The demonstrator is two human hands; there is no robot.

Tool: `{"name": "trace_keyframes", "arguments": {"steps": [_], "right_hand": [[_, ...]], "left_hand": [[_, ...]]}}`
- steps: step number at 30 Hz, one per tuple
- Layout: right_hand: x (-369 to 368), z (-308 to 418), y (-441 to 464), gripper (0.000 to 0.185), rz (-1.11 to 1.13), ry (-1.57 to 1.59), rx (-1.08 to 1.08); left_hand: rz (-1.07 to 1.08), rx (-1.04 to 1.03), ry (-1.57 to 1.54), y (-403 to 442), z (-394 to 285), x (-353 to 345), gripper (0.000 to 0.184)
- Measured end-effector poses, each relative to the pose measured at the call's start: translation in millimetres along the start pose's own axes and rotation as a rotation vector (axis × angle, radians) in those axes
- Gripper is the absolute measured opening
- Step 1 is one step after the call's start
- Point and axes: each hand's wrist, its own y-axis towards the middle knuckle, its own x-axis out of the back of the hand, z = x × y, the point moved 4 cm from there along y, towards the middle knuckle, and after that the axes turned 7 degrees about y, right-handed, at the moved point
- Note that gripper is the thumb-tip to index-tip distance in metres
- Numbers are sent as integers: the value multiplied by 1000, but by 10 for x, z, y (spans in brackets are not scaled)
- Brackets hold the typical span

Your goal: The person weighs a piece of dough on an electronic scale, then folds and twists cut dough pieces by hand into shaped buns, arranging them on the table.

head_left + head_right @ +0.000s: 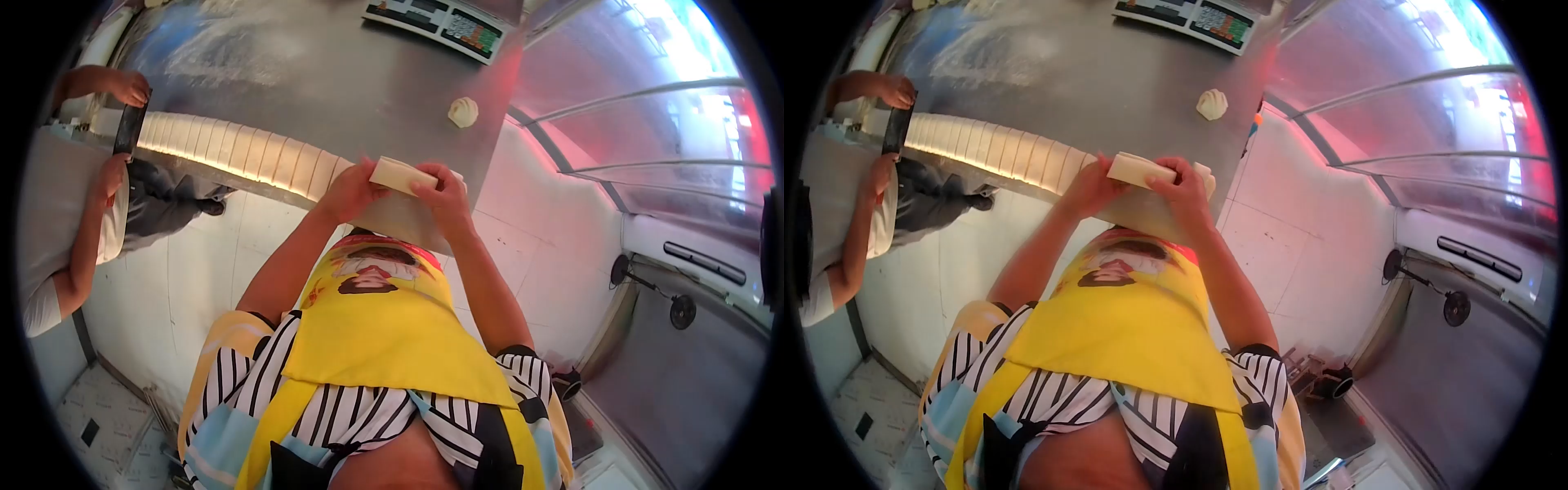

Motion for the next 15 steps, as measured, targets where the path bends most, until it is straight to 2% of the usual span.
{"name": "trace_keyframes", "arguments": {"steps": [2, 5, 8, 11, 14, 15], "right_hand": [[97, -237, -31, 30, -61, 96, -11], [166, -417, -78, 34, -58, 107, -34], [246, -288, -268, 35, -75, -105, 262], [197, 126, -617, 35, 84, -661, 723], [282, 224, -687, 32, 77, -924, 1034], [319, 166, -651, 31, 50, -840, 826]], "left_hand": [[-101, -115, 378, -74, -1, -163, 35], [-134, -107, 560, 45, 76, -170, 27], [-223, -42, 363, 67, 167, -249, 25], [-34, 229, 94, 45, 340, -250, 25], [20, 412, 4, -43, 453, -328, 22], [-54, 152, 470, -54, 372, -324, 20]]}}
